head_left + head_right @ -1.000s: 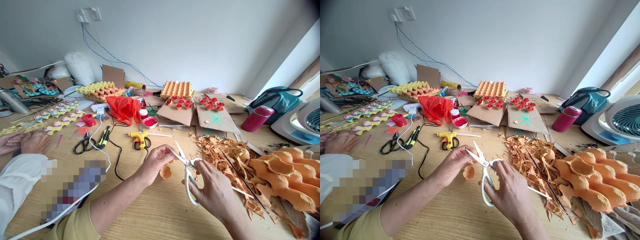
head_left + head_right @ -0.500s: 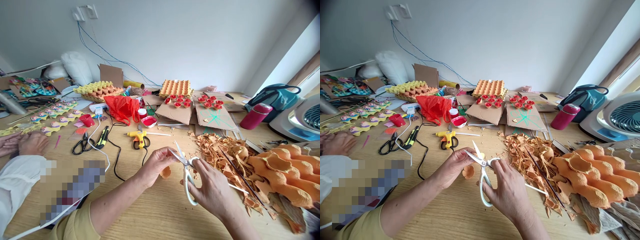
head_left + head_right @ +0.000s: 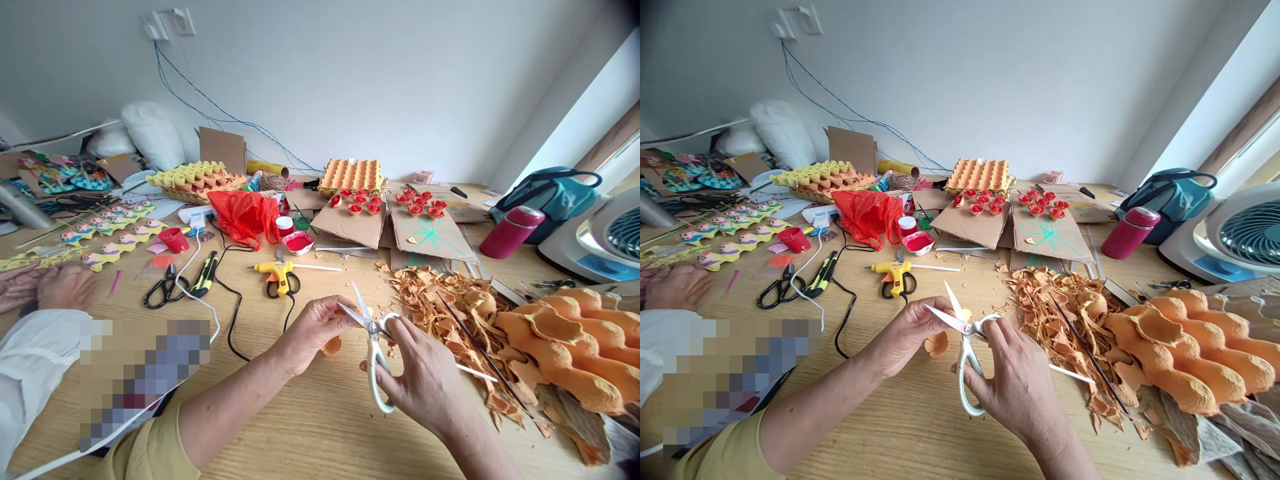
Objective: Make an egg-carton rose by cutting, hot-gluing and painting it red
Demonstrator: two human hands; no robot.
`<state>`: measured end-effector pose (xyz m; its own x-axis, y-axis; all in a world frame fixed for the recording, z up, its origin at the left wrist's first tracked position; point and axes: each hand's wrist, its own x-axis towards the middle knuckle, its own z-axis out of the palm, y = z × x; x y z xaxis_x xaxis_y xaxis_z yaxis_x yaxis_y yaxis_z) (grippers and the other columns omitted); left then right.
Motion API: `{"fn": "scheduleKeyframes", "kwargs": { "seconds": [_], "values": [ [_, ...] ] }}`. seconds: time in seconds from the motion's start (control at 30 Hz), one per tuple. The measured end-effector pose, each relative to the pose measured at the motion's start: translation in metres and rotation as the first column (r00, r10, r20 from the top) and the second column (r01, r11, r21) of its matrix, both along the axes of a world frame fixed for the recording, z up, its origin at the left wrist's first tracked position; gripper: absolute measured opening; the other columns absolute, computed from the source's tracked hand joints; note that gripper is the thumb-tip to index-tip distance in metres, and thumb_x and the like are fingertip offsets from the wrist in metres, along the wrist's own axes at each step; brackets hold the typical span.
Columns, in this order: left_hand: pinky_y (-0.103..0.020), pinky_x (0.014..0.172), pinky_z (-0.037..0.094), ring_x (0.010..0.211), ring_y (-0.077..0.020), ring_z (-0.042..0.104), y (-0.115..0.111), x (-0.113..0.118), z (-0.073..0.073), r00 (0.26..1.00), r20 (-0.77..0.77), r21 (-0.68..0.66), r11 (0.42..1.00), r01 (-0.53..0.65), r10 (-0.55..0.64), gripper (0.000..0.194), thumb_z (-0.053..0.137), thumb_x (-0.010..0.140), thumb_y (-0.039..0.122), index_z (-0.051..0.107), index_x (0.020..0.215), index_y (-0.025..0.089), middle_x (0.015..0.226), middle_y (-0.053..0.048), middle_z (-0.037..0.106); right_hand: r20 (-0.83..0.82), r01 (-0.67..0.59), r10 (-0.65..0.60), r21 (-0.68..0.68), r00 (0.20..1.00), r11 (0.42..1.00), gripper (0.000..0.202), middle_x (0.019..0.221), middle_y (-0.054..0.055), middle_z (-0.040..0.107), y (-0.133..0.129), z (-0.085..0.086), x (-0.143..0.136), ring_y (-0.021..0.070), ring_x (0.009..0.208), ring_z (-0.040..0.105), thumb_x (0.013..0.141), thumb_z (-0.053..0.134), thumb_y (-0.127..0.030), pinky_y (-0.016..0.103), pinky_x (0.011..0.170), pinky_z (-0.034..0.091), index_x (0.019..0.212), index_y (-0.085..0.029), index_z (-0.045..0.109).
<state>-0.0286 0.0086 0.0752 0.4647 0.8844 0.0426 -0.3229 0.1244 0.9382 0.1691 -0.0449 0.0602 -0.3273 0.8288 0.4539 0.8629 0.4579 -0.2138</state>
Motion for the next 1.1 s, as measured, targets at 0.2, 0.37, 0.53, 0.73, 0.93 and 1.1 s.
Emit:
{"fn": "scheduleKeyframes", "kwargs": {
  "seconds": [0.2,0.37,0.53,0.73,0.93,1.1],
  "values": [
    [-0.028,0.091,0.044,0.087,-0.0158,0.064,0.000,-0.001,0.000,0.999,-0.010,0.026,0.999,0.037,-0.037,0.020,0.080,0.081,0.035,0.076,0.088,0.017,0.084,-0.002,0.073,-0.045,-0.050,0.051,0.011,0.998,0.999,0.025,0.075,0.000,0.060,-0.001,0.001,0.001,0.0168,0.061,0.059,0.090,0.059,-0.045,0.027,0.056,0.041,0.090,-0.022,0.048],
    [-0.030,0.090,0.045,0.088,-0.0177,0.065,0.001,-0.003,0.003,0.999,-0.026,0.042,0.998,0.049,-0.048,0.020,0.080,0.081,0.037,0.076,0.085,0.017,0.083,-0.003,0.073,-0.062,-0.083,0.085,0.035,0.994,0.996,0.021,0.069,-0.002,0.056,-0.002,0.002,0.002,0.0144,0.056,0.054,0.090,0.056,-0.040,0.025,0.054,0.039,0.084,-0.023,0.045],
    [-0.029,0.087,0.046,0.085,-0.0168,0.065,0.001,-0.005,0.007,0.998,-0.019,0.061,0.996,0.060,-0.059,0.020,0.080,0.080,0.036,0.076,0.083,0.017,0.082,-0.003,0.072,-0.077,-0.100,0.103,0.036,0.992,0.994,0.023,0.066,-0.003,0.055,-0.003,0.004,0.002,0.0136,0.052,0.053,0.091,0.055,-0.042,0.024,0.052,0.038,0.083,-0.024,0.045],
    [-0.030,0.085,0.047,0.084,-0.0182,0.063,0.000,-0.006,0.013,0.998,-0.052,0.092,0.995,0.047,-0.043,0.023,0.081,0.079,0.038,0.075,0.080,0.017,0.080,-0.004,0.069,-0.087,-0.122,0.120,-0.013,0.989,0.992,0.021,0.065,-0.004,0.057,-0.003,0.004,0.003,0.0131,0.052,0.054,0.091,0.057,-0.038,0.024,0.053,0.038,0.083,-0.024,0.044],
    [-0.029,0.085,0.045,0.084,-0.0170,0.061,0.004,-0.012,0.014,0.990,-0.143,0.239,0.970,0.052,-0.018,0.017,0.077,0.083,0.035,0.077,0.084,0.019,0.083,-0.003,0.069,-0.099,-0.127,0.122,-0.048,0.988,0.991,0.027,0.067,-0.003,0.057,-0.004,0.007,0.004,0.0135,0.054,0.056,0.093,0.058,-0.042,0.024,0.054,0.039,0.082,-0.024,0.043],
    [-0.029,0.082,0.044,0.083,-0.0173,0.060,0.005,-0.016,0.016,0.966,-0.252,0.388,0.920,0.051,0.053,0.018,0.075,0.085,0.037,0.077,0.085,0.019,0.084,-0.004,0.068,-0.104,-0.140,0.137,-0.020,0.985,0.990,0.028,0.068,-0.003,0.055,-0.004,0.007,0.004,0.0132,0.055,0.053,0.092,0.060,-0.045,0.024,0.054,0.038,0.082,-0.024,0.045]
  ]
}}
